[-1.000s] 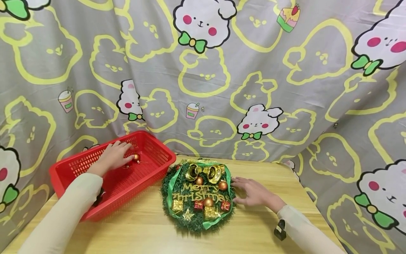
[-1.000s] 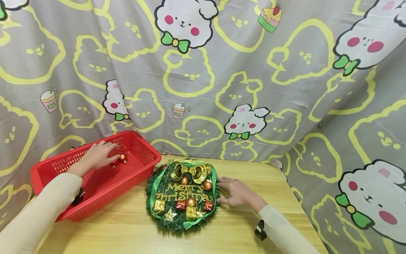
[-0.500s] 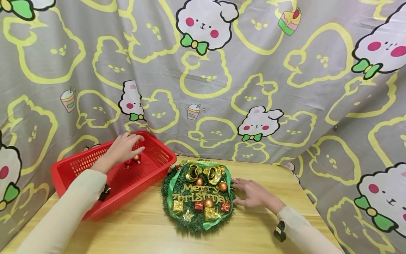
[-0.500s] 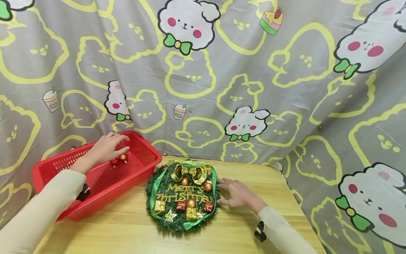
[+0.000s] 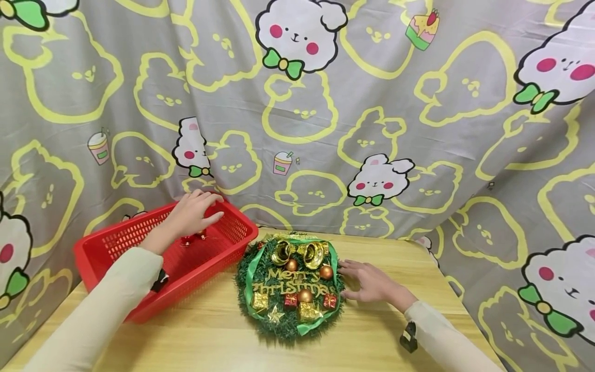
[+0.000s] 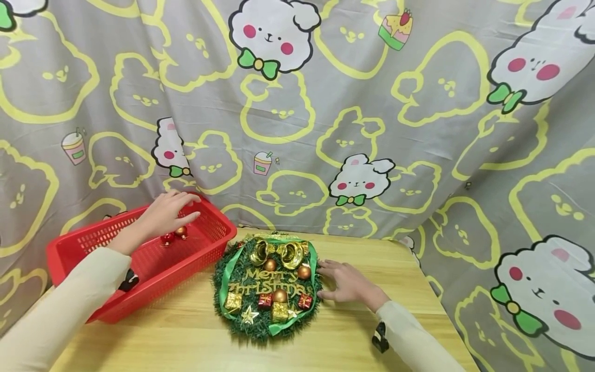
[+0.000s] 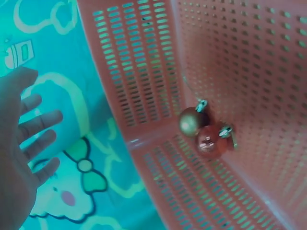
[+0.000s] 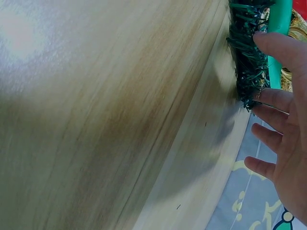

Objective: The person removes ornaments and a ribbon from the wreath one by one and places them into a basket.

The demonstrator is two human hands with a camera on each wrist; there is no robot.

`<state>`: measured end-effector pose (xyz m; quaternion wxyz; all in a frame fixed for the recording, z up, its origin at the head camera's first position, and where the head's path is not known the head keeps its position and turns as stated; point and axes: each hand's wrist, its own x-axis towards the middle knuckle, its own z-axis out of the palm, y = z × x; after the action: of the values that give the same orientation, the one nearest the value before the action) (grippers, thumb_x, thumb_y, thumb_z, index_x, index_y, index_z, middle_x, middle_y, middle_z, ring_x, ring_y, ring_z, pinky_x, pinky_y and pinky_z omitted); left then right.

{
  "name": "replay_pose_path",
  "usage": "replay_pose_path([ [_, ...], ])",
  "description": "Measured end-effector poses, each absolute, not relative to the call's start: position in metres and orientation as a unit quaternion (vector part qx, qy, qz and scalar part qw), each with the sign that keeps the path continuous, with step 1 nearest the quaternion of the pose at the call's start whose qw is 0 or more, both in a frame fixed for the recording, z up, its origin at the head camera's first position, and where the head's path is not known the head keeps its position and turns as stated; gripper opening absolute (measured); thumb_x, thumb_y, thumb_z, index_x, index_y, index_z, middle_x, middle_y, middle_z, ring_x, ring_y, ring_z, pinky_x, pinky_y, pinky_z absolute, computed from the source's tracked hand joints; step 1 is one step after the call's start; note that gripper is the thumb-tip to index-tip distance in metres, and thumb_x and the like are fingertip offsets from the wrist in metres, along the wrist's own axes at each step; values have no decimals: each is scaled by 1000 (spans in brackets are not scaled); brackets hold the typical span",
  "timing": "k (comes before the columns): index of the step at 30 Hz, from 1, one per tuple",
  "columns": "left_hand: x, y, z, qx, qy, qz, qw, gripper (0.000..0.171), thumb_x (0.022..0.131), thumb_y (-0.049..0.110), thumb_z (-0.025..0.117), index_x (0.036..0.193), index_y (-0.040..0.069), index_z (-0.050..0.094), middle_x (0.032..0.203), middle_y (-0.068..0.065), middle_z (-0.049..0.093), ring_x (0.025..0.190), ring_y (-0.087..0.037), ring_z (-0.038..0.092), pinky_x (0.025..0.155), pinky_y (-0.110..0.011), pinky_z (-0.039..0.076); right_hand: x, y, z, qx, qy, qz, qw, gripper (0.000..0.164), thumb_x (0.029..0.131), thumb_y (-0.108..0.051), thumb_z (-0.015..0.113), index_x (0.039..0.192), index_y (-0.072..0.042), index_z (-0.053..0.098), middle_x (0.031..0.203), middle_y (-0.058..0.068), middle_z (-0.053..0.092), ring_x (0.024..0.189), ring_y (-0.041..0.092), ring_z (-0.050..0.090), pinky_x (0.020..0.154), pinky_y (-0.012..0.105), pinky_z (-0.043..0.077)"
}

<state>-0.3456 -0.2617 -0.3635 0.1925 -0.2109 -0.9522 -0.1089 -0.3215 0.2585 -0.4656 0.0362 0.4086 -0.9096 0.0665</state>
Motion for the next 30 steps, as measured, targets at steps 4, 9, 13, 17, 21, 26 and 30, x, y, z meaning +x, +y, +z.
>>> replay_pose_path([
  [4,-344,-250,-358,-227,-945,-115,205,40,97,31,68,129,7,63,124,-16,67,115,-36,53,97,-59,40,-321,259,-467,408,-910,67,34,67,90,-49,71,136,-1,63,149,20,54,136,40,54,109,54,46],
  [9,-345,-235,-348,-246,-938,-108,220,41,97,30,68,130,8,62,122,-12,68,114,-35,54,97,-57,41,-321,260,-467,406,-910,70,32,67,90,-49,71,136,0,63,149,21,54,136,40,54,109,55,45],
  [13,-345,-221,-339,-261,-930,-113,233,38,96,29,69,127,8,65,116,-11,69,109,-33,54,96,-55,42,-320,260,-466,406,-910,76,36,66,90,-47,72,135,0,63,148,22,54,136,42,54,108,57,45],
  [17,-341,-203,-335,-275,-925,-123,232,41,96,31,69,129,6,65,117,-11,70,109,-32,54,96,-54,43,-320,260,-466,411,-907,76,47,66,90,-47,72,135,1,63,147,22,55,134,42,54,106,58,46],
  [21,-334,-182,-336,-291,-922,-138,217,45,97,33,68,133,7,63,120,-11,69,111,-32,55,98,-53,44,-321,260,-466,409,-908,75,41,66,90,-47,72,136,0,63,148,21,55,135,41,54,108,57,45],
  [26,-330,-155,-347,-301,-918,-162,201,44,98,34,66,134,10,62,114,-7,68,109,-27,56,98,-50,45,-321,260,-466,402,-912,71,30,67,91,-49,70,137,-1,62,150,20,53,137,40,52,110,56,44],
  [30,-329,-135,-361,-306,-917,-174,187,40,99,34,65,133,13,63,112,-4,69,105,-24,56,93,-47,46,-322,260,-467,404,-911,74,33,67,90,-49,71,136,-1,63,149,20,54,137,41,52,109,56,44],
])
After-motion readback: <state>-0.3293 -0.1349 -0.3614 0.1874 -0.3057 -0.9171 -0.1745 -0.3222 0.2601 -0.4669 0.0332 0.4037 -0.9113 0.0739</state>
